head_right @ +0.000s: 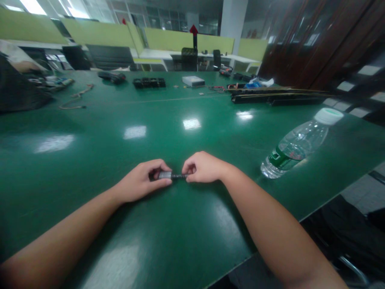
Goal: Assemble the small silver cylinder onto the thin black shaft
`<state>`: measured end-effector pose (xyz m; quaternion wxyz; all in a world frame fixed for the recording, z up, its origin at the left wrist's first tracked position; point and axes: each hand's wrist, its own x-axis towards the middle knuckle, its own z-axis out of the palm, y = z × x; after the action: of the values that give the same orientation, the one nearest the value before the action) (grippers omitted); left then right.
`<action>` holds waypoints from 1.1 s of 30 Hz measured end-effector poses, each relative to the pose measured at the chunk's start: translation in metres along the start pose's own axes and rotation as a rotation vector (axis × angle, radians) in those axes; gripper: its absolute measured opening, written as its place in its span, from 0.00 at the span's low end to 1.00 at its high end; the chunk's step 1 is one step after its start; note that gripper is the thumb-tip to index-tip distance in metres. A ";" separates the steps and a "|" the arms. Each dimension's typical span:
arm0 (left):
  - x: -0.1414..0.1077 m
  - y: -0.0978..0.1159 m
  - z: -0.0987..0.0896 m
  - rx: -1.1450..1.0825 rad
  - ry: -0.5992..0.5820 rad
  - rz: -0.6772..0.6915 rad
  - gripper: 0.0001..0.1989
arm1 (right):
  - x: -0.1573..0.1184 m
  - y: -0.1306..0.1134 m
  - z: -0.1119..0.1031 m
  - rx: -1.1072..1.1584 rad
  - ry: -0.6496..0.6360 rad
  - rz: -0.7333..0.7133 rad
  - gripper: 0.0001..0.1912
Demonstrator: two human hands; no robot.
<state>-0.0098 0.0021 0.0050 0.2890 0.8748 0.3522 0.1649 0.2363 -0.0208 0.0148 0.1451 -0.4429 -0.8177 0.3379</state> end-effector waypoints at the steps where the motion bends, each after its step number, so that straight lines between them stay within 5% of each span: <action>1: 0.000 0.000 0.000 0.000 0.001 -0.001 0.14 | 0.000 0.000 0.000 0.003 0.000 0.001 0.09; 33: 0.000 0.000 0.000 -0.005 -0.007 -0.005 0.14 | -0.002 0.002 -0.005 -0.005 -0.029 0.016 0.10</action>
<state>-0.0101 0.0022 0.0051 0.2930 0.8737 0.3529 0.1619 0.2408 -0.0199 0.0172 0.1295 -0.4449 -0.8170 0.3433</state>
